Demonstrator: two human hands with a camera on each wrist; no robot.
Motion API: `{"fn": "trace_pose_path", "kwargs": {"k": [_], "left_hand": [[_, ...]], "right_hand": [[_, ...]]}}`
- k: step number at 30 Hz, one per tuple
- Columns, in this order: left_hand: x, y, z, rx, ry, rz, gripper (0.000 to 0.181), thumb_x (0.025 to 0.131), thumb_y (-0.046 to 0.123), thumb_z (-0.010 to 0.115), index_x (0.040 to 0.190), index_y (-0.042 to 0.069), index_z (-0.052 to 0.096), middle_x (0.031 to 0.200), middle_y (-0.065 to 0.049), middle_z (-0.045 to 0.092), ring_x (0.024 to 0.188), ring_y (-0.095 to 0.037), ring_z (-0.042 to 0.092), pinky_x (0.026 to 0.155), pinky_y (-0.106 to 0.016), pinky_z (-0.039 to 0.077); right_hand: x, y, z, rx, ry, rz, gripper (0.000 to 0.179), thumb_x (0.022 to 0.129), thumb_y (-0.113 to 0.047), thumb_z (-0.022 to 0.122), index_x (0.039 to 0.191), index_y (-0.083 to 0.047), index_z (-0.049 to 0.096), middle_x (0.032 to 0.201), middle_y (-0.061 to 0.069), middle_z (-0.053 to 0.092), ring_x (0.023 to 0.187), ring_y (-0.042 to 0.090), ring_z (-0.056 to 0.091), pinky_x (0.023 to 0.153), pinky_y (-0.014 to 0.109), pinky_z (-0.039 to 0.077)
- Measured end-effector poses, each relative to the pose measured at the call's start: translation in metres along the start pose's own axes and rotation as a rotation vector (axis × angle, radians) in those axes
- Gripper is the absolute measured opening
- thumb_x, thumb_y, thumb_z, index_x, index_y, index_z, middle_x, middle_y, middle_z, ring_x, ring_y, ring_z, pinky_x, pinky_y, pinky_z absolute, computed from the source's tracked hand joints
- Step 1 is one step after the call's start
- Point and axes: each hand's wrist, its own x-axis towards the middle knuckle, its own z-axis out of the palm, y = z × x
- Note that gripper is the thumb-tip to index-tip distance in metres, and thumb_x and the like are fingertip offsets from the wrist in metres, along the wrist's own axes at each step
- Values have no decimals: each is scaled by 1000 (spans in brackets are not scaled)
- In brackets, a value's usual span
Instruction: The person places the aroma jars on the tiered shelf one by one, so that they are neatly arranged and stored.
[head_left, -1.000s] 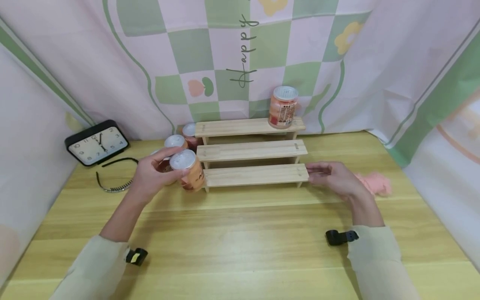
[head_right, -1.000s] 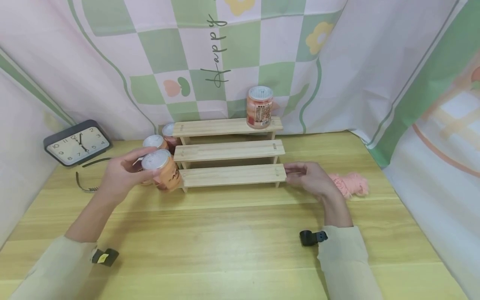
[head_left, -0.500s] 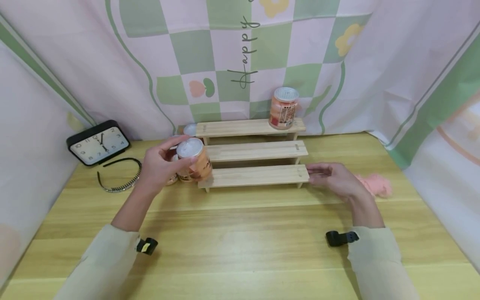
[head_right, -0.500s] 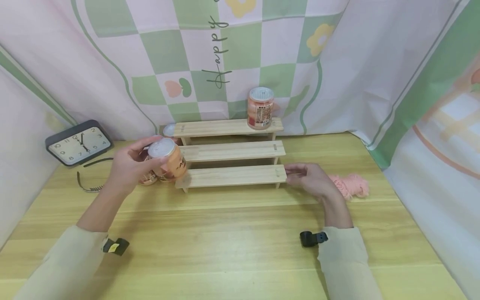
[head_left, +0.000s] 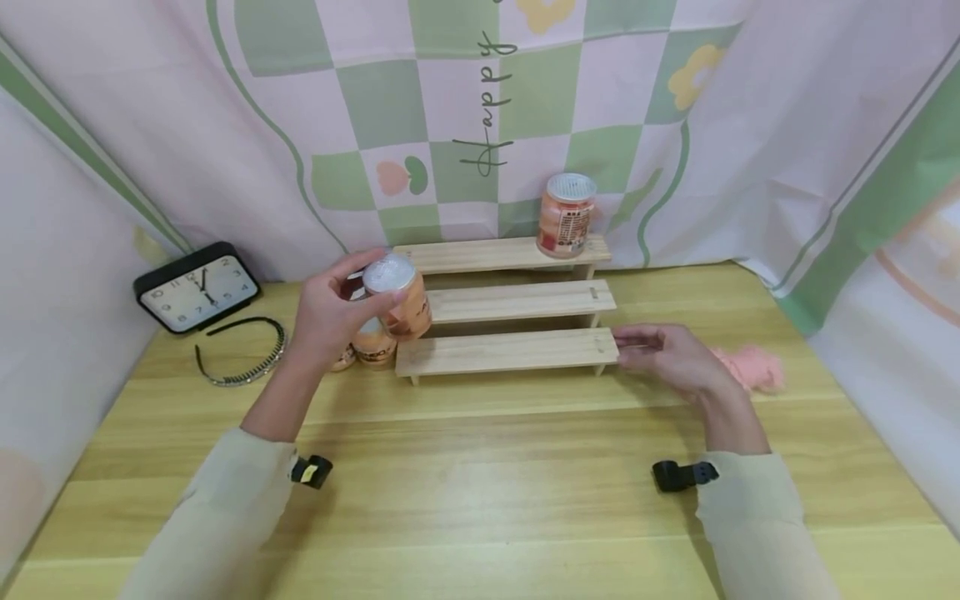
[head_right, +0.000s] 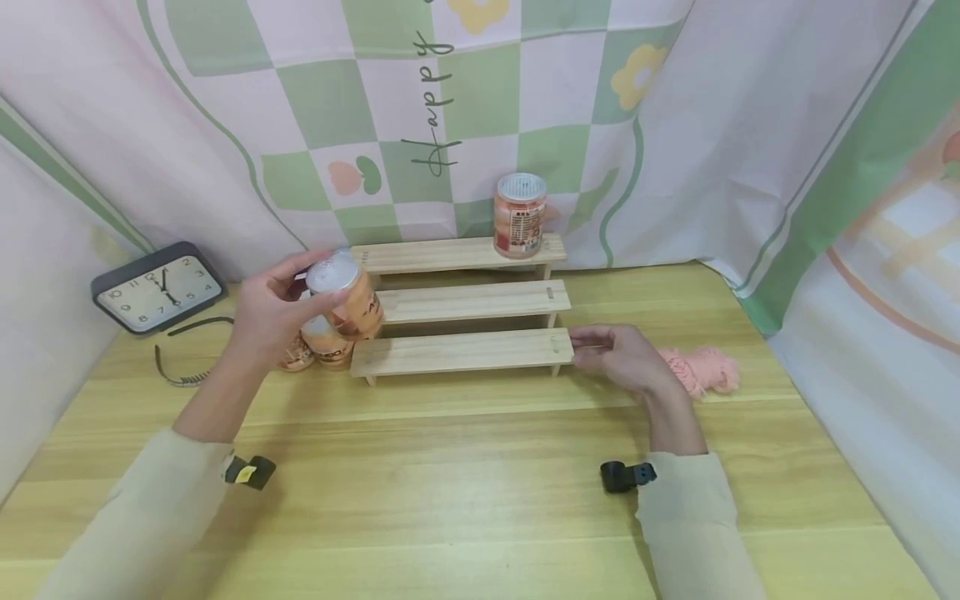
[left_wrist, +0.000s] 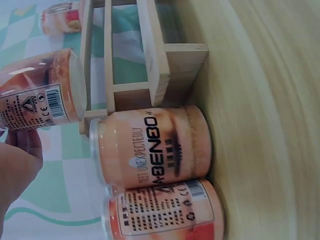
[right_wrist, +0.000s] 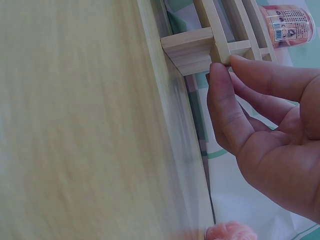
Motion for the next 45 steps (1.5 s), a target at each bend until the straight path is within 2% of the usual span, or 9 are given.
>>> {"fn": "trace_pose_path", "kwargs": {"k": [7, 12, 15, 22, 34, 40, 45], "left_hand": [[11, 4, 4, -3, 20, 1, 56, 83, 10, 83, 135, 0, 64, 140, -8, 58, 119, -24, 58, 88, -25, 53], [20, 8, 8, 27, 42, 0, 55, 82, 14, 85, 133, 5, 67, 139, -7, 59, 115, -24, 60, 79, -22, 53], [27, 10, 11, 19, 42, 1, 55, 81, 15, 85, 133, 6, 67, 138, -7, 59, 114, -24, 60, 74, -21, 54], [40, 11, 18, -29, 26, 23, 56, 81, 13, 84, 133, 4, 66, 136, -8, 58, 104, -23, 61, 52, -24, 54], [59, 9, 26, -8, 36, -24, 60, 81, 19, 86, 137, 9, 65, 133, -6, 60, 99, -22, 59, 72, -24, 54], [68, 5, 28, 10, 31, 7, 58, 82, 19, 84, 135, 6, 64, 139, -5, 57, 105, -24, 59, 81, -27, 52], [74, 3, 30, 38, 23, -3, 59, 83, 22, 84, 136, 7, 63, 136, -9, 57, 109, -26, 59, 84, -29, 53]], "right_hand": [[1, 0, 0, -7, -2, 0, 57, 97, -8, 66, 146, 11, 43, 141, 31, 50, 119, 31, 56, 94, 26, 53], [1, 1, -1, -21, -2, -8, 57, 98, -9, 66, 146, 12, 42, 142, 31, 50, 120, 34, 56, 93, 26, 53], [0, 1, -1, -27, -3, -7, 57, 98, -9, 66, 146, 12, 43, 142, 31, 50, 120, 33, 57, 93, 25, 53], [0, 2, -2, -23, 1, -2, 57, 97, -9, 67, 145, 11, 44, 141, 31, 51, 119, 33, 58, 93, 26, 53], [1, 3, 0, -4, -3, -2, 56, 98, -7, 65, 146, 12, 42, 142, 31, 50, 121, 34, 56, 94, 26, 53], [1, 3, -1, -6, -4, -6, 57, 98, -8, 65, 146, 12, 42, 141, 31, 50, 122, 35, 56, 94, 26, 53], [1, 3, -1, -4, -2, 2, 56, 98, -8, 66, 145, 11, 43, 141, 31, 51, 118, 31, 58, 94, 27, 53]]}}
